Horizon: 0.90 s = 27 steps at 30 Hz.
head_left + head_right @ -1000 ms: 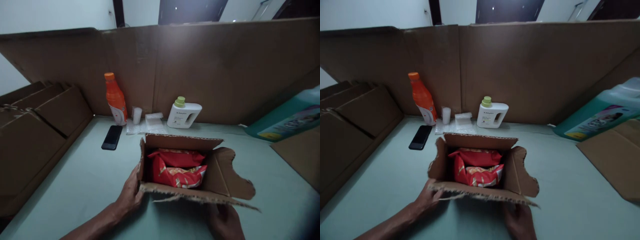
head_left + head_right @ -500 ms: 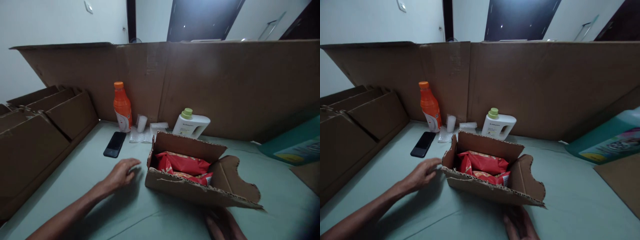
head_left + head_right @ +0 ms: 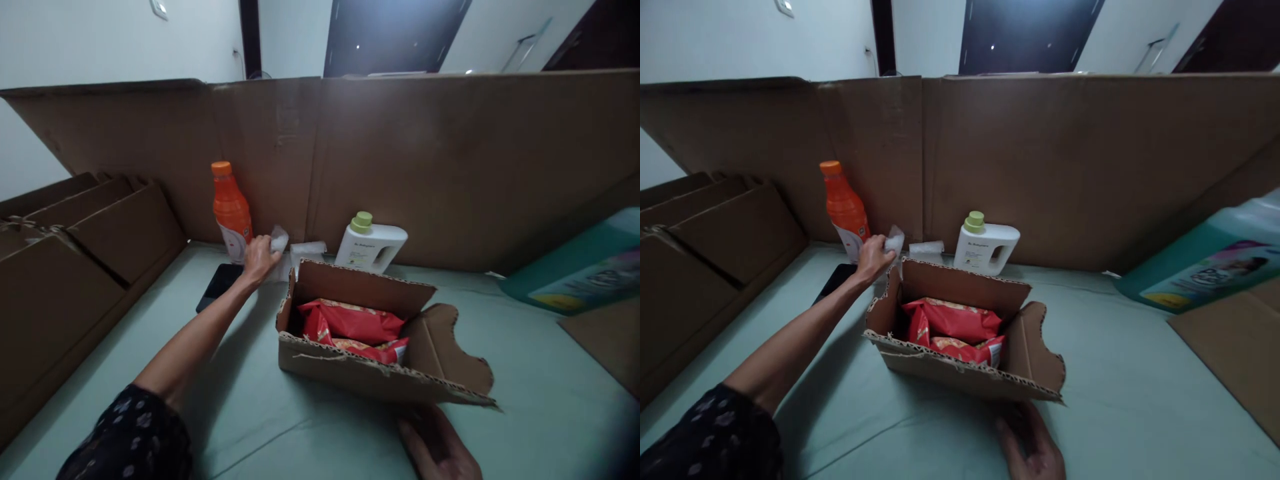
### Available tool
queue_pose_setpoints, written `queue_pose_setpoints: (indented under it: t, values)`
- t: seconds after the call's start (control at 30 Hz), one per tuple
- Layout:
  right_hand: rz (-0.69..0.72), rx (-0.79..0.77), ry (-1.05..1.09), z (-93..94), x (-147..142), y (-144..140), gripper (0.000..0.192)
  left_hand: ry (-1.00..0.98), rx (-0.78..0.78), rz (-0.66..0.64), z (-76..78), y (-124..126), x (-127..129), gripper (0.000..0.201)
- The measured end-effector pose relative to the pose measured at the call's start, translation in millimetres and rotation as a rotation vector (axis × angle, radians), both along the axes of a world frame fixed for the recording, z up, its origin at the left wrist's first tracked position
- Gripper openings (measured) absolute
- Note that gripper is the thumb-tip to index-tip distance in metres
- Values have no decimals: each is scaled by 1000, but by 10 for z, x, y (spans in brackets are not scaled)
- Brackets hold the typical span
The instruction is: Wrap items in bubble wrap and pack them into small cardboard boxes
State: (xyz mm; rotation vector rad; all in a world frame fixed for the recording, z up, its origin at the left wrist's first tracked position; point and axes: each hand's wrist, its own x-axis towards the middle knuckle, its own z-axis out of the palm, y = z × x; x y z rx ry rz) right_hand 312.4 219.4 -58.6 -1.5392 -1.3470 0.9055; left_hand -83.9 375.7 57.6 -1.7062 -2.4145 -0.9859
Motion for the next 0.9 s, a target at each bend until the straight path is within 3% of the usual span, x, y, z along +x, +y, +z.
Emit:
queue_pose_setpoints:
  t: [0.1,0.17,0.23,0.27,0.33,0.4,0.47,0.53,0.6,0.73,0.83,0.9]
  values:
    - [9,14,31,-1,-64,31,47,42,101,-86,-19,-728,-60,22]
    - [39,22,46,32,-105,55,47,51,148,-167,-180,-1377,-86,21]
    - [68,28,47,80,-135,73,47,44,239,-424,-416,-2041,-57,21]
    - [81,29,48,104,-145,80,47,47,217,-527,-525,-2351,-22,23]
    - [89,24,56,141,-155,88,50,30,31,-737,-656,-2883,58,35]
    - [82,18,77,166,-157,88,53,-19,-179,-869,-640,-3263,92,58]
    - [79,8,129,197,-157,84,54,-84,-249,-894,-529,-3469,41,76]
    - [94,-1,189,248,-164,79,55,-142,-164,-813,-411,-3493,-63,76]
    - [124,3,198,321,-182,83,57,-203,-69,-680,-344,-3333,-141,67]
    - [191,60,63,487,-252,139,58,-345,-13,-474,-338,-2603,-1,65]
    - [229,83,-6,584,-341,227,53,-391,-3,-483,-329,-2039,293,70]
    - [250,81,-16,615,-429,308,50,-410,-22,-505,-297,-1806,455,64]
